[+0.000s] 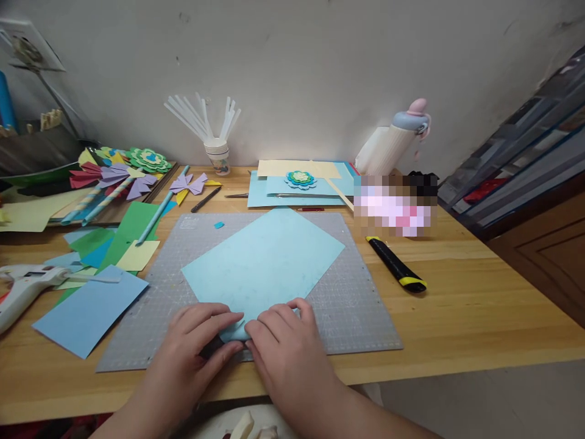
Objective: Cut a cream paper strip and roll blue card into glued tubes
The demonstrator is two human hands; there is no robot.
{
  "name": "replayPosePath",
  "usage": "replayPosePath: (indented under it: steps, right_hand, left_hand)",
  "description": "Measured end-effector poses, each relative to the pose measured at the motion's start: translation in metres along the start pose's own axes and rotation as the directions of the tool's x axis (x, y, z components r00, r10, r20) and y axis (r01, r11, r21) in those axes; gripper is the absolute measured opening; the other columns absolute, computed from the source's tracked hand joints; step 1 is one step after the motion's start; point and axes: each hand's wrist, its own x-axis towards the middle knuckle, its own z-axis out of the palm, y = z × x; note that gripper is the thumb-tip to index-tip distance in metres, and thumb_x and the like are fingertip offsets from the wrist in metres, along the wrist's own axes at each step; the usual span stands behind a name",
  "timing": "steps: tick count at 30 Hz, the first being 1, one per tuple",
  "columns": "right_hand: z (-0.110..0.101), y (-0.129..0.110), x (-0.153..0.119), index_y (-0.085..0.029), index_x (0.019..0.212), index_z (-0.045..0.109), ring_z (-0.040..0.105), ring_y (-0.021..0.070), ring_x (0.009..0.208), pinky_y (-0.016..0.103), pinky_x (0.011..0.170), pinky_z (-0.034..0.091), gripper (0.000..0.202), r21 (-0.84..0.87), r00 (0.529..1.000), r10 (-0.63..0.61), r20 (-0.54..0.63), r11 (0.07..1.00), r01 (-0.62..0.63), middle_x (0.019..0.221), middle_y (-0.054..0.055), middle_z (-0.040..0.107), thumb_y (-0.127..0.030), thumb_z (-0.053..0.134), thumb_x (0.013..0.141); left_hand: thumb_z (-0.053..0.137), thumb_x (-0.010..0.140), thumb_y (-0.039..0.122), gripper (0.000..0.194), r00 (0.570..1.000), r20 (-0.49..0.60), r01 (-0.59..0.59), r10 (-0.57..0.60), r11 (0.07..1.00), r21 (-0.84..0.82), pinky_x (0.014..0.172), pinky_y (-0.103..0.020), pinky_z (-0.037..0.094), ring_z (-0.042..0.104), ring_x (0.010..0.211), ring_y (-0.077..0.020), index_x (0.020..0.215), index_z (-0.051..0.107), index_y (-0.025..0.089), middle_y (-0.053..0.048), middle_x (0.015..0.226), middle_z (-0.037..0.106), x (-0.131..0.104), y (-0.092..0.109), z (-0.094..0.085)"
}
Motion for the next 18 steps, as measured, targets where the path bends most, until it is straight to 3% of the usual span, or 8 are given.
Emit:
replayPosePath:
  steps: [11, 18]
  right_hand:
    - [0.0058, -0.0040, -0.0036, -0.022, 0.093, 0.060, 0.055, 0.0214, 0.083, 0.042, 0.085, 0.025, 0.017, -0.018, 1.000, 0.030, -0.003, 0.999, -0.030, 0.084, 0.003, 0.065, -0.015, 0.045, 0.092]
    - [0.0026, -0.0012, -0.0016, -0.022, 0.090, 0.060, 0.053, 0.0219, 0.084, 0.042, 0.083, 0.025, 0.014, 0.025, 0.990, 0.098, 0.099, 0.995, -0.101, 0.087, 0.003, 0.062, -0.015, 0.048, 0.091]
  left_hand:
    - [0.055, 0.088, 0.016, 0.012, 1.000, 0.030, -0.003, 0.004, 0.999, -0.034, 0.074, -0.033, 0.042, 0.056, 0.076, -0.0160, 0.094, 0.063, 0.023, -0.001, 0.082, 0.064, -0.0052, 0.0047, 0.0039]
    - [0.053, 0.089, 0.018, 0.013, 0.995, 0.087, 0.055, -0.054, 0.998, -0.007, 0.075, -0.036, 0.040, 0.053, 0.080, -0.0180, 0.092, 0.064, 0.023, -0.002, 0.083, 0.060, -0.0032, 0.0102, 0.0022]
